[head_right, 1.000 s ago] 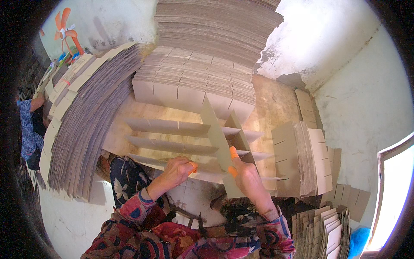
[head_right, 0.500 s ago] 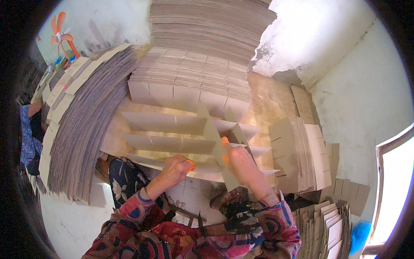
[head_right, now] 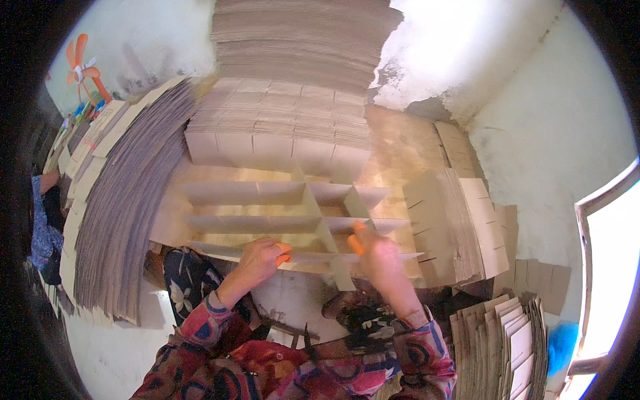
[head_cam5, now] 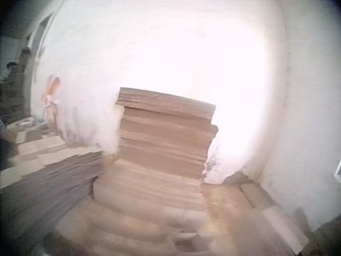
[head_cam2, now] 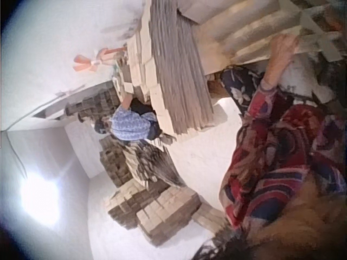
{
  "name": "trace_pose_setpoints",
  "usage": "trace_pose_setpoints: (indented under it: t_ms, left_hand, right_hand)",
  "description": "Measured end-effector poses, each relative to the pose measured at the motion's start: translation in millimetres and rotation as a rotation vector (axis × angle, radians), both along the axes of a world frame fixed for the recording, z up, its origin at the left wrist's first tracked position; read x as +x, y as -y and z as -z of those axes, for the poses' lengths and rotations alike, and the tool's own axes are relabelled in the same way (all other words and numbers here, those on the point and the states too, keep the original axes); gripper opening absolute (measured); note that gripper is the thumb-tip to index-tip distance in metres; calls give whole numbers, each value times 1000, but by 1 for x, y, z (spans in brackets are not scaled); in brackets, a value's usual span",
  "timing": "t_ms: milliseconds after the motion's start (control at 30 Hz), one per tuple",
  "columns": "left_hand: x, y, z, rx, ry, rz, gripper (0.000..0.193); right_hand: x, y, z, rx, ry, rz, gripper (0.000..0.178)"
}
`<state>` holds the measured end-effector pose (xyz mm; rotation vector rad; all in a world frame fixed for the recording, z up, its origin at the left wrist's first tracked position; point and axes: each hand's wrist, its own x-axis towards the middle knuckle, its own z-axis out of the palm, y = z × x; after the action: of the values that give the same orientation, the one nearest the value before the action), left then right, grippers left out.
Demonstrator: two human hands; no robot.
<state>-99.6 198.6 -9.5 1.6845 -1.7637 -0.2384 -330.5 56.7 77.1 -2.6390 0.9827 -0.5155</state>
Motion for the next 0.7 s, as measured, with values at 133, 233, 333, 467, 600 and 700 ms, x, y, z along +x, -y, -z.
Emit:
trace_pose_setpoints:
  t_ms: [133,233,333,467,600,700]
  left_hand:
    - [2,-5,-17,-185,0,16,37]
    - [8,-12,-20,-164,12,-27,45]
    - [16,-19,-24,-176,68,-54,48]
    - [19,-21,-21,-176,94,-67,47]
    - [20,-21,-19,-161,93,-76,43]
    - [20,-23,-15,-137,93,-86,41]
  right_hand:
    - [-81,57,26,-412,-99,369,42]
    - [-147,84,42,-501,-315,635,47]
    - [-162,88,54,-376,-428,761,45]
    - [-178,101,74,-387,-514,741,36]
    - [-192,118,81,-281,-451,724,33]
    - [-194,121,77,-260,-340,750,25]
